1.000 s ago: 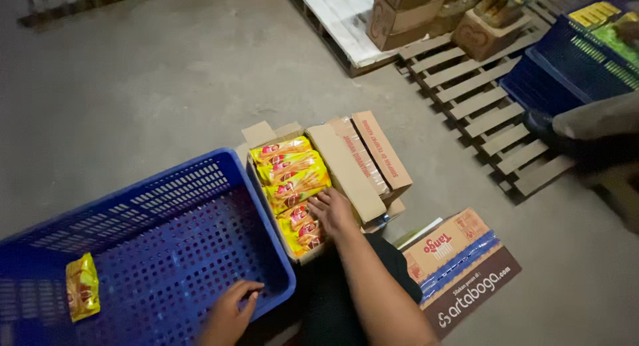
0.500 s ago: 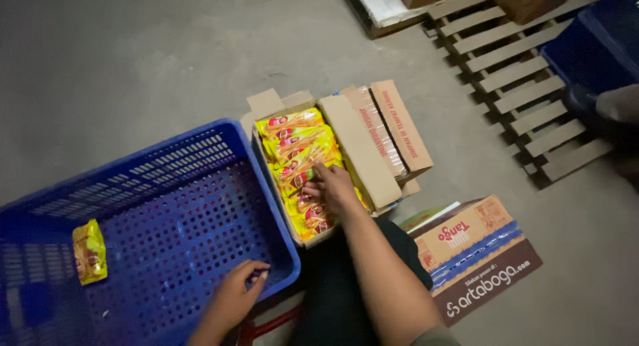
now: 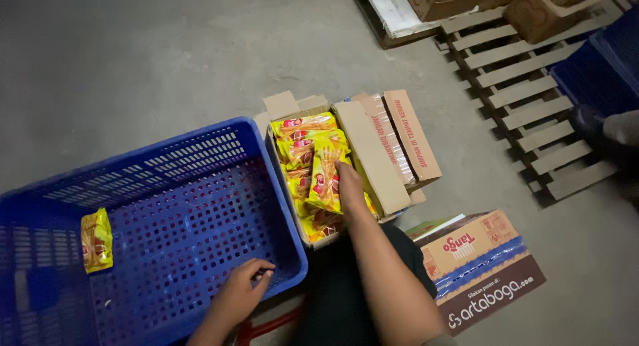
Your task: The person transfers yellow snack packets from a cardboard box into a blue plastic basket. The person picks up packets one by one and places them in rows inside the basket.
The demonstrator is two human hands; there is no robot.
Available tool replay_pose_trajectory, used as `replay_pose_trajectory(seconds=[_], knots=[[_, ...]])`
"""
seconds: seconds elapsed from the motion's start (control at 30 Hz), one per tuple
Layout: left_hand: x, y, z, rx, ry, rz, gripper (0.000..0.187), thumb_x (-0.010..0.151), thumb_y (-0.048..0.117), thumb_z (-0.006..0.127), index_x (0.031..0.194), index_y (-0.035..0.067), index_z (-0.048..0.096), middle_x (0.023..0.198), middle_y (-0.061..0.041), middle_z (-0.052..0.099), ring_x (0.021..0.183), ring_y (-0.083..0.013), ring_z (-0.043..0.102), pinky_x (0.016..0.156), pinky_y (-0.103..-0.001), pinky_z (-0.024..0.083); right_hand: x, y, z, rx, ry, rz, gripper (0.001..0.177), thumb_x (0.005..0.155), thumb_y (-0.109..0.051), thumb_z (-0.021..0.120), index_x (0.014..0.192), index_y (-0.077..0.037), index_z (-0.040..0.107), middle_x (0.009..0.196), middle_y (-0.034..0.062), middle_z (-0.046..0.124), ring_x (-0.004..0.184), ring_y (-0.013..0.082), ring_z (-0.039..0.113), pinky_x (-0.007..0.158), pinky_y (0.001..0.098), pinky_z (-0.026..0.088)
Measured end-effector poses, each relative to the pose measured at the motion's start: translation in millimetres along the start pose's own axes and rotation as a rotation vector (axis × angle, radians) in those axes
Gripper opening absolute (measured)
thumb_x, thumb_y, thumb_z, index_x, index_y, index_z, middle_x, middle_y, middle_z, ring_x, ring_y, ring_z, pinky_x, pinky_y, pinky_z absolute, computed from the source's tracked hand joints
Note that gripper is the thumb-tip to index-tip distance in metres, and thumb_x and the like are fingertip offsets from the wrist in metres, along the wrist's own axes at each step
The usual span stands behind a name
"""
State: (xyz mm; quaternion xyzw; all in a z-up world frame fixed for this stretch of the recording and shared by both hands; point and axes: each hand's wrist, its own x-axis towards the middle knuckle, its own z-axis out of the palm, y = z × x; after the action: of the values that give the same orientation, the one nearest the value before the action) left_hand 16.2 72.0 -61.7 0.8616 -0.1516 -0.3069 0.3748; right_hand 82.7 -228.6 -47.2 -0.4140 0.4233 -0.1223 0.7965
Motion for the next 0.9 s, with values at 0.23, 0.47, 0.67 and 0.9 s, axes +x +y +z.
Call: replay_pose_trajectory(seconds=[0.23,0.47,0.67,0.9], knots=[[-1.1,4.3,-1.9,-0.033,0.015,-0.05,0.021,0.094,0.025,0.064,0.107,0.021,0.079,0.105,0.005,0.079,0.097,-0.0122,0.072,0.091,-0.027,0.054,-16.9,-0.7,1.2,-0.114,-0.096,-0.011,0.026,0.097,-0.033,0.06,0.108,-0.009,0.066,0.094,0.009,0.072,0.078,0.0201,0.07,0.069,0.0353,0.056],[-1.6,1.4,-6.2,-0.35,0.13,-0.084,0.034,0.095,0.029,0.063,0.126,0.018,0.071,0.113,-0.001,0.082,0.099,-0.0119,0.073,0.089,-0.028,0.054,-36.5,43.1,-1.2,-0.567,-0.323,-0.316,0.043,0.097,-0.033,0.055,0.13,-0.009,0.069,0.119,0.0055,0.076,0.102,0.0123,0.067,0.091,0.0289,0.053],[4.5,11.3,-11.7,-0.849,0.175,-0.196,0.102,0.078,0.038,0.077,0.161,0.015,0.024,0.169,-0.016,0.023,0.15,-0.0222,0.04,0.113,-0.038,0.041,-108.5,62.9,21.0,-0.876,-0.533,-0.628,0.032,0.1,-0.041,0.06,0.083,-0.015,0.06,0.068,-0.0031,0.049,0.068,0.0083,0.047,0.061,0.0289,0.034],[-19.8,0.3,-32.3,-0.939,0.367,0.036,0.059,0.076,0.014,0.089,0.128,0.001,0.064,0.114,-0.02,0.073,0.11,-0.0305,0.071,0.091,-0.042,0.06,-133.0,66.7,39.7,-0.736,-0.722,-0.383,0.031,0.102,-0.022,0.063,0.124,-0.003,0.073,0.114,0.0194,0.076,0.112,0.0292,0.069,0.093,0.048,0.056]])
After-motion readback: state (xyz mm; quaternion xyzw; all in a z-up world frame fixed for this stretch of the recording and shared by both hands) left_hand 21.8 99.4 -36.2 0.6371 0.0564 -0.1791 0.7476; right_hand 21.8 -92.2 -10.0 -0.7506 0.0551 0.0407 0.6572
